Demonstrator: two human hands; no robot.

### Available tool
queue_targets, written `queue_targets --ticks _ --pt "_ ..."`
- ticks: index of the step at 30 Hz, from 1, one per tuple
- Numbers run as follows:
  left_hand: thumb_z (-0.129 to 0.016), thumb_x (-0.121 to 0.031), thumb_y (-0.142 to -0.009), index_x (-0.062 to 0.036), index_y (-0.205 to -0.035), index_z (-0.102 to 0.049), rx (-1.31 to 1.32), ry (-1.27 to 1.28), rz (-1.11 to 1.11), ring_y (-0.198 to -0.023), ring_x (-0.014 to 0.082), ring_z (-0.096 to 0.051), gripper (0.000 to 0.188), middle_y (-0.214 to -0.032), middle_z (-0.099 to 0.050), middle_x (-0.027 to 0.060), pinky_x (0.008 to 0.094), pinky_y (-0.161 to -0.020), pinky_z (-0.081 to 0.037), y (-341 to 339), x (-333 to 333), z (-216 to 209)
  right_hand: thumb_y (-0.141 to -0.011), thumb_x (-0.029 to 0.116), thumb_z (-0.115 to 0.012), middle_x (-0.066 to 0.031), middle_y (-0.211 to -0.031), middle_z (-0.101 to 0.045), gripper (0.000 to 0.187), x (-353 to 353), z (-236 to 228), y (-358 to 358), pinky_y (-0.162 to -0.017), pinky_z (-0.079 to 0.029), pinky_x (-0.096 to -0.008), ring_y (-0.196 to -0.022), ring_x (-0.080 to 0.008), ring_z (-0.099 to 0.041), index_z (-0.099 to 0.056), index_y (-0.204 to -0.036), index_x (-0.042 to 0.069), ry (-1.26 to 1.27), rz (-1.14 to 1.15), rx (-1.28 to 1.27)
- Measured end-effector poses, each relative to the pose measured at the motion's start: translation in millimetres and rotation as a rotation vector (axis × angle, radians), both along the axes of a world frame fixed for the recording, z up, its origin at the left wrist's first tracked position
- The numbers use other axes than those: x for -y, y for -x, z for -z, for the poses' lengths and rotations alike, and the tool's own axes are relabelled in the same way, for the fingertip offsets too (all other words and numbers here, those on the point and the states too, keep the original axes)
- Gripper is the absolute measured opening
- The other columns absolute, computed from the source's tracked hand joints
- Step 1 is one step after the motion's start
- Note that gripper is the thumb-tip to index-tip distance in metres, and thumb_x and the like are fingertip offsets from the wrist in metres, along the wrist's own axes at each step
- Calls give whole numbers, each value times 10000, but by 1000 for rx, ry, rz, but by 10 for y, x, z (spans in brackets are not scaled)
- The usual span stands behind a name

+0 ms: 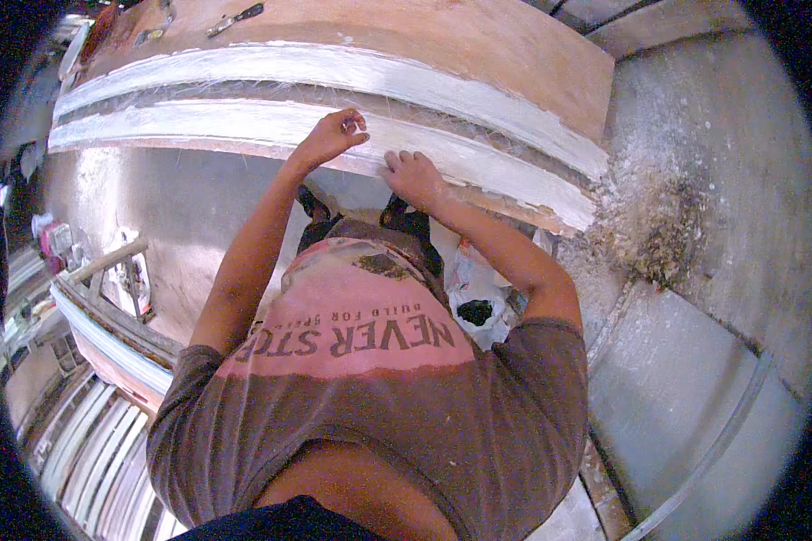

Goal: The person lays strands of white fiberglass onto a curved wooden mold, then pours a white liquid from a bucket over the strands. They use their hands to press and spread the liquid into the fibers, smoothing the surface along the mold.

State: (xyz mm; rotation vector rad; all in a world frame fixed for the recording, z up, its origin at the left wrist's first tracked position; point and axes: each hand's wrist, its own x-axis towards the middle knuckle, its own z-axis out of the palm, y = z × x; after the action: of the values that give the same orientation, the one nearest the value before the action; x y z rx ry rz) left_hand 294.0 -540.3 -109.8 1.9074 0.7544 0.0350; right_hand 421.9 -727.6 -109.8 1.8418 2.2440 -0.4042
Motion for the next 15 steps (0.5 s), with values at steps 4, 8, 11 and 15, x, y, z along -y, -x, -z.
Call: queue_targets --ticks 4,8,11,15 --pt "-712 -303 -756 -46 -915 -659 -20 9 75 -669 200 -587 307 -737 -621 88 340 -648 -478 42 -38 -39 -854 213 -621 -144 -1044 -554 367 -244 -19 -71 -815 -519 -397 -963 -296 -614 -493 -1141 23 -182 520 -636" --pt "-699 -313 -802 -46 -926 -670 34 -29 78 -669 185 -612 296 -785 -671 118 331 -628 -483 107 -49 -8 -827 242 -672 -186 -1049 -545 491 -394 139 -123 -836 -522 -407 -973 -349 -607 -450 -1184 -11 -250 702 -907" --pt "-652 -262 -855 -21 -952 -650 37 23 112 -703 182 -643 260 -802 -684 140 339 -642 -498 165 -81 1 -828 254 -675 -199 -1105 -536 562 -468 -10 -41 -838 -520 -419 -1004 -364 -600 -415 -1260 4 -291 599 -643" --pt "-623 -251 -880 -12 -975 -604 142 -104 170 -709 222 -638 258 -808 -654 140 346 -654 -501 192 -97 121 -801 157 -698 -159 -1063 -621 580 -651 -151 110 -759 -519 -388 -867 -297 -637 -442 -1310 47 -338 427 -539"
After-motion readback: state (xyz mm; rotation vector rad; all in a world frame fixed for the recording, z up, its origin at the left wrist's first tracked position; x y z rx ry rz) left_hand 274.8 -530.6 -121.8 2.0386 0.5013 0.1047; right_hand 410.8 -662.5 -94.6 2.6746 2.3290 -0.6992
